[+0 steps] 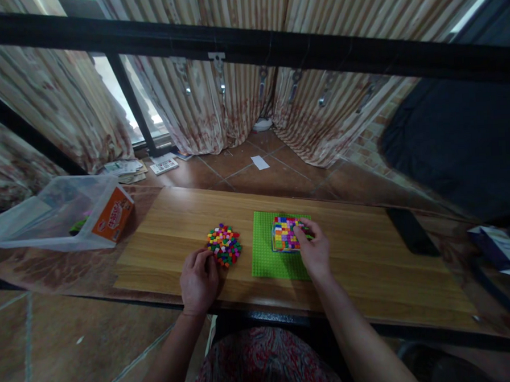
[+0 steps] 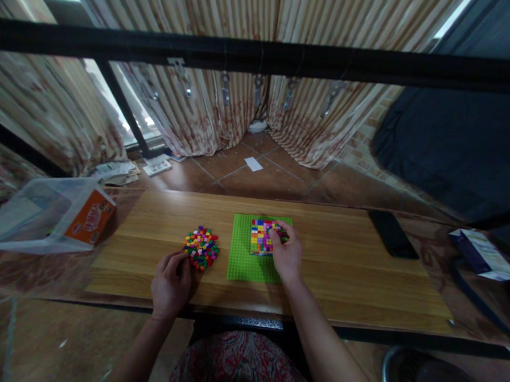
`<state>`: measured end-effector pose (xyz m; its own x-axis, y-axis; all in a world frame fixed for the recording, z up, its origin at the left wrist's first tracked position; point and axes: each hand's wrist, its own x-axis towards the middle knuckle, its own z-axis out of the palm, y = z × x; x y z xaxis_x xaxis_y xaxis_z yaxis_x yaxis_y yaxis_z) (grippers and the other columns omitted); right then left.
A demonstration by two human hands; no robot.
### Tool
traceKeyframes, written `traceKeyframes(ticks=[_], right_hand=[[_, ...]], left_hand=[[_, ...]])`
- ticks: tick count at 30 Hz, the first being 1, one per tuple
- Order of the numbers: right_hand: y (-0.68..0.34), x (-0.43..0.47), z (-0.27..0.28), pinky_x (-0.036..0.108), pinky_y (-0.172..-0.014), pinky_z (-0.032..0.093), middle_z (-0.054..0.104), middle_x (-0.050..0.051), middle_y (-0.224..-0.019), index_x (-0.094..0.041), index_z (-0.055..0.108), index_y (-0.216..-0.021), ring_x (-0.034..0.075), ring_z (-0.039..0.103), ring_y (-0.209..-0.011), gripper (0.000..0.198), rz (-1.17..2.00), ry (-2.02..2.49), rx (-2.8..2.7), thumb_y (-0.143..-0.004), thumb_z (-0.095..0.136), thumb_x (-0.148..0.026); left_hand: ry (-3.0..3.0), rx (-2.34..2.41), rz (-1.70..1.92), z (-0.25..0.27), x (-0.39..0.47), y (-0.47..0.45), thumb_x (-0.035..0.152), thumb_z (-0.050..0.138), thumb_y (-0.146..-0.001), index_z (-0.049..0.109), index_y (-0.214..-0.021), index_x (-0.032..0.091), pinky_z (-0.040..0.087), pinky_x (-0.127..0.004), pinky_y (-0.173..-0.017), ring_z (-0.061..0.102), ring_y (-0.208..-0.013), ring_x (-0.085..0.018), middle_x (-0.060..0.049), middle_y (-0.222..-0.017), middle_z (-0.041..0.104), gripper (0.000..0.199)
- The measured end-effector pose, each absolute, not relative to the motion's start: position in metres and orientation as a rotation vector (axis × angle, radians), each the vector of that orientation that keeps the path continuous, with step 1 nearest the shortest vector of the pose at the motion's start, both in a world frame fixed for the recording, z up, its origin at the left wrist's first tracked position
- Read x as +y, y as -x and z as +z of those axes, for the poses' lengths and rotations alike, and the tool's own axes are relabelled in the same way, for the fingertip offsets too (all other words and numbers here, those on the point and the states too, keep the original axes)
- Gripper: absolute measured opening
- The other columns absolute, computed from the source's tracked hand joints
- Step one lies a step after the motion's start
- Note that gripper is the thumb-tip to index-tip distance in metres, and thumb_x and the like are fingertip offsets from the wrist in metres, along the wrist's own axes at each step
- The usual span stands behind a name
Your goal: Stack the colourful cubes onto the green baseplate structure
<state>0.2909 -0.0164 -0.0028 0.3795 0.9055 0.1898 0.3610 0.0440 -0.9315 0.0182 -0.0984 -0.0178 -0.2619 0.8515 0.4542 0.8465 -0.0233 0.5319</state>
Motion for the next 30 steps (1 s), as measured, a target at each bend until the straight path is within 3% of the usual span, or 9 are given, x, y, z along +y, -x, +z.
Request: traceKeyframes(ticks=[19,25,30], right_hand=[[-0.288,-0.015,-0.011,0.035,-0.08,0.051,0.072,0.007,-0.098,-0.018,0.071,-0.105,0.019,0.064,-0.084,0.045,0.754,1.43,-0.96,-0.069,0.074,-0.045],[-0.292,-0.021,0.003,0.037,-0.083,0.051,0.073,0.007,-0.1,-0.02,0.071,-0.107,0.019,0.066,-0.087,0.039,0.68,1.39,-0.967,-0.08,0.065,-0.048],[-0.275,-0.047,0.034,0.036,-0.081,0.052,0.072,0.006,-0.094,-0.02,0.073,-0.095,0.019,0.066,-0.086,0.026,0.568,1.371,-1.049,-0.082,0.065,-0.041]], left_hand=[[-1.934,2.187,1.174,-0.02,-0.098,-0.017,0.028,0.051,-0.091,0.066,-0.094,0.019,0.052,-0.034,-0.087,0.064,-0.097,-0.021,-0.009,-0.102,0.067,0.018],[-1.923,2.187,1.182,-0.02,-0.099,-0.018,0.027,0.051,-0.091,0.066,-0.094,0.019,0.052,-0.034,-0.086,0.063,-0.097,-0.021,-0.009,-0.102,0.067,0.017],[-1.924,2.18,1.182,-0.018,-0.1,-0.021,0.022,0.048,-0.092,0.065,-0.093,0.019,0.051,-0.033,-0.086,0.063,-0.097,-0.02,-0.009,-0.101,0.067,0.018]])
